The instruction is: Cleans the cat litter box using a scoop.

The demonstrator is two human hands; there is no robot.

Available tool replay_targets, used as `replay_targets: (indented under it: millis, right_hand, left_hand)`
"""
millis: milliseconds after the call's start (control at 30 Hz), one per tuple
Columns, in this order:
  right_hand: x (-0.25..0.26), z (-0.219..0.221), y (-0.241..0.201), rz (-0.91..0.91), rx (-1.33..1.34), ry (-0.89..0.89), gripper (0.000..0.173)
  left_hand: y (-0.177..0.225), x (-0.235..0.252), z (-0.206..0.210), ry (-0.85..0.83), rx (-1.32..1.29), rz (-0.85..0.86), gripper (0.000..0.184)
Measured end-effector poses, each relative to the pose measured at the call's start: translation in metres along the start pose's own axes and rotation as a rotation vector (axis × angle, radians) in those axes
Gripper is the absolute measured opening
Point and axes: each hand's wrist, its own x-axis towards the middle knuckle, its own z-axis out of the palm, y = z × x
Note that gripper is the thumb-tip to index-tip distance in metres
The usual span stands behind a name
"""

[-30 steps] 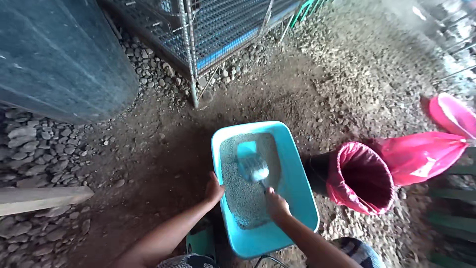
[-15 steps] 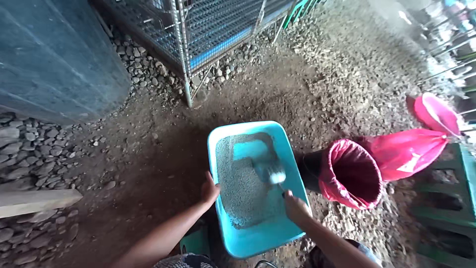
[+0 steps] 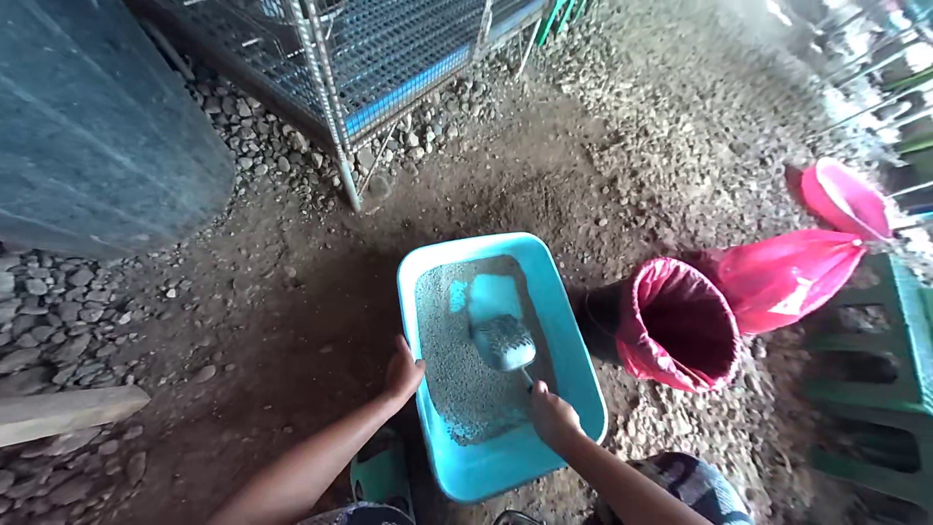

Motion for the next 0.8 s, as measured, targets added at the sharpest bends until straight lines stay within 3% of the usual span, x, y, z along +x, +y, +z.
replay_targets:
  millis: [200, 300, 433, 567, 700, 800]
  right_hand:
    - [0.019, -0.087, -0.049, -0.055, 0.146, 0.045, 0.051]
    - [0.037, -0.071, -0.041, -0.110, 0.264, 0.052, 0.060]
    - [0.045, -0.033, -0.027, -0.158, 0.905, 0.032, 0.049]
    - [0.067, -0.046, -0.095, -0.158, 1.300, 0.131, 0.040]
    - [0.036, -0.034, -0.173, -0.181, 1.256, 0.057, 0.048]
    - [0.025, -0.023, -0.180, -0.197, 1.275, -0.014, 0.048]
  left_hand:
    - [-0.006, -0.006, 0.007, -0.032, 0.020, 0.053, 0.080]
    - [-0.021, -0.008, 0.007, -0.090, -0.141, 0.060, 0.083]
    - [-0.022, -0.003, -0.014, -0.238, -0.500, -0.018, 0.090]
    - [-0.006, 0.000, -0.027, -0.254, -0.349, 0.030, 0.093]
    - [0.000, 0.000, -0.024, -0.274, -0.145, 0.005, 0.089]
    - [0.000, 0.001, -0.023, -0.288, -0.068, 0.018, 0.095]
